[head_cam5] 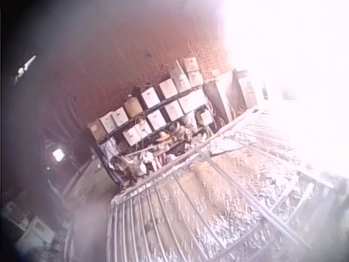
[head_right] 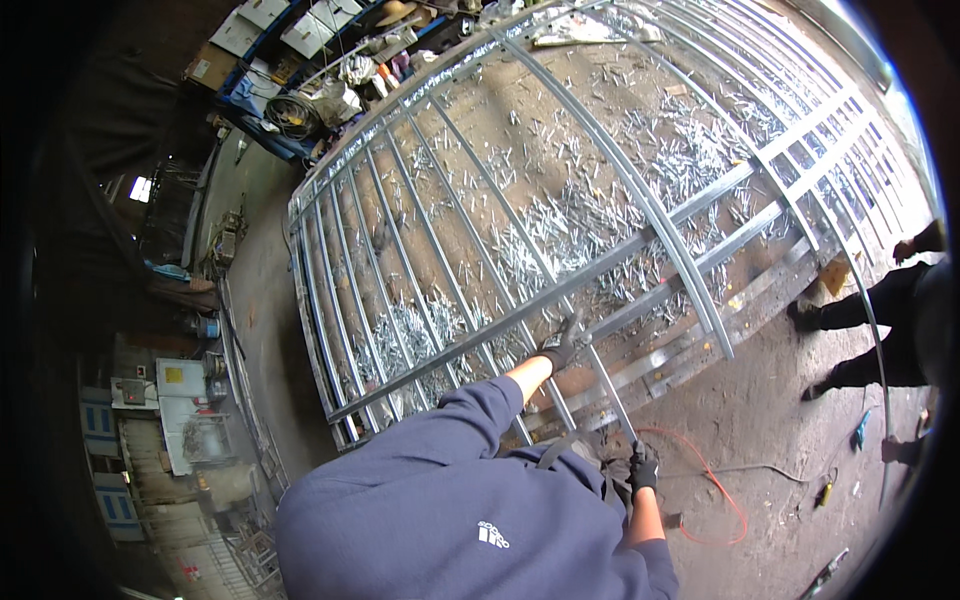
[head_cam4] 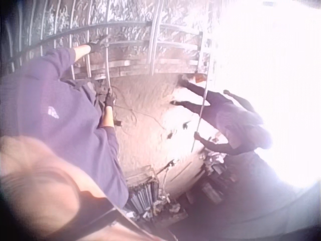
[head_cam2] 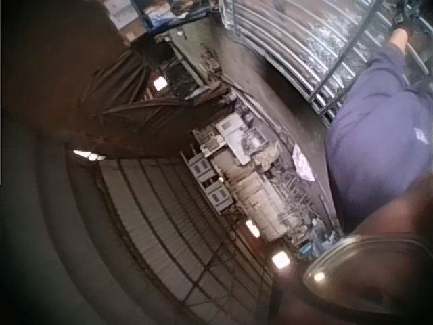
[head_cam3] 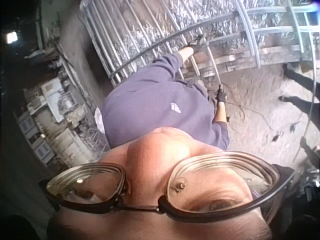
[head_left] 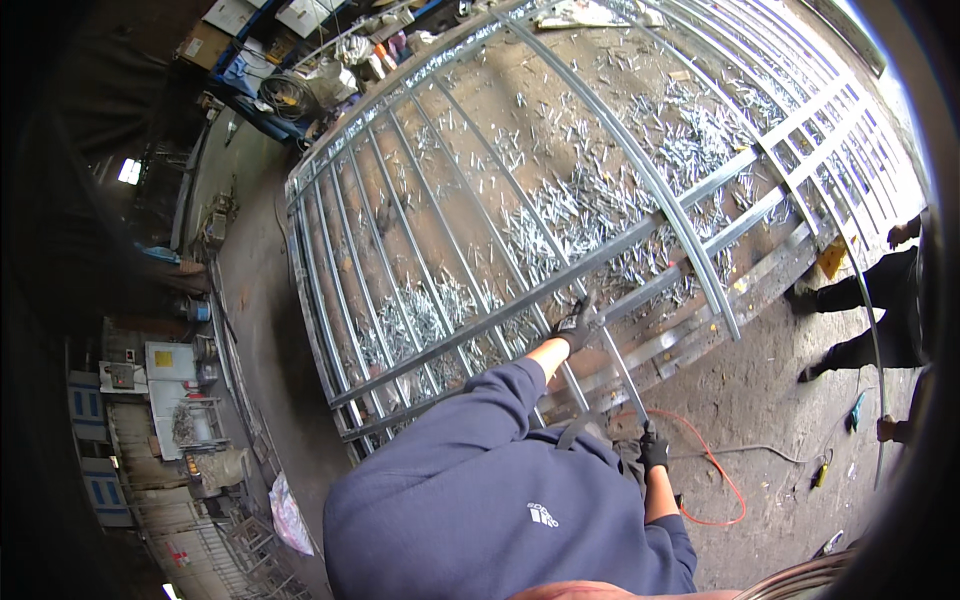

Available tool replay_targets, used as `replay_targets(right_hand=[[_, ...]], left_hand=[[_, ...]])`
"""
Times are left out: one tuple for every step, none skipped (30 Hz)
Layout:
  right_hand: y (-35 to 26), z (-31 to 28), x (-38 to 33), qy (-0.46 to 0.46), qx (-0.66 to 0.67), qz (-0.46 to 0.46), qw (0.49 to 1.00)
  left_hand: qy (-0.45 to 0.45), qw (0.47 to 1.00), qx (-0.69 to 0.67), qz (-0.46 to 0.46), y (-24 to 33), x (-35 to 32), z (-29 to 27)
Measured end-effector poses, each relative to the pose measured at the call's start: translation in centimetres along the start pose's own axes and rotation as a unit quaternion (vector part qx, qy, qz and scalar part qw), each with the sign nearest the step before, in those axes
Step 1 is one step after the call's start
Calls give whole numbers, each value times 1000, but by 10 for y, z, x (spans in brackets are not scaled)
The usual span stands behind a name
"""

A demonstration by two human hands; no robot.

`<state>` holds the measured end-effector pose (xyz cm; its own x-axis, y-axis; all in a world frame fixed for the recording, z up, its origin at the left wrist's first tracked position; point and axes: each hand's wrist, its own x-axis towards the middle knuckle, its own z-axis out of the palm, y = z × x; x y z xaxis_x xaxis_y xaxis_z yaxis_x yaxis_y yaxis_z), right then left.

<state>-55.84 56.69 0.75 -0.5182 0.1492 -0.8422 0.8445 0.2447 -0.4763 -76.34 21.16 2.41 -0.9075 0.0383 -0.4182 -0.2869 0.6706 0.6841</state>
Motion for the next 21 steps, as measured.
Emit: replay_targets(right_hand=[[1, 0, 0, 18, -13, 18, 1000], [2, 3, 4, -9, 15, 20, 1000], [5, 4, 4, 24, 28, 29, 999], [6, 6, 8, 46, -7, -5, 999], [9, 6, 9, 33, 57, 2, 998], [11, 7, 11, 23, 74, -15, 997], [13, 7, 12, 24, 68, 10, 997], [14, 6, 13, 17, 62, -7, 998], [14, 5, 13, 10, 49, -5, 999], [15, 3, 13, 4, 44, -17, 999], [13, 2, 14, -5, 20, -19, 1000], [12, -1, 12, -15, 4, -29, 999], [8, -1, 12, 1, -24, -8, 1000], [5, -3, 10, -17, -7, 35, 999], [1, -2, 9, -25, 11, 17, 999], [-3, -2, 7, -27, 20, 6, 999], [-7, -1, 4, -15, 23, 7, 1000], [-11, 1, 2, -16, -3, 9, 1000], [-14, 1, -2, -31, 24, -7, 999], [-16, 2, -5, -18, 34, -2, 999], [-17, 1, -9, -11, 37, 30, 999]], left_hand=[[-15, 1000, 6, -19, -2, 2, 0], [0, 1000, 2, 0, -3, 3, 1], [-20, 1000, 6, -21, -5, 4, 2], [-22, 1000, 1, -20, -7, 5, 2], [-11, 1000, 2, -5, -9, 6, 3], [-17, 1000, 5, -7, -10, 6, 5], [-23, 1000, 8, -19, -12, 6, 5], [-19, 999, 7, -31, -12, 6, 6], [-14, 1000, 4, -15, -14, 6, 6], [1, 1000, -2, 12, -15, 5, 8], [0, 1000, -11, 19, -15, 7, 7], [4, 999, -34, 28, -16, 5, 8], [8, 998, -43, 35, -16, 7, 7], [-4, 999, -48, 24, -16, 6, 8], [-9, 998, -62, 5, -16, 7, 7], [-5, 992, -124, 24, -16, 5, 7], [-9, 994, -106, 22, -15, 6, 7], [-1, 995, -96, 24, -14, 4, 7], [-5, 997, -81, 16, -14, 4, 7], [9, 998, -63, 22, -13, 3, 7], [12, 999, -42, 18, -13, 3, 6]])
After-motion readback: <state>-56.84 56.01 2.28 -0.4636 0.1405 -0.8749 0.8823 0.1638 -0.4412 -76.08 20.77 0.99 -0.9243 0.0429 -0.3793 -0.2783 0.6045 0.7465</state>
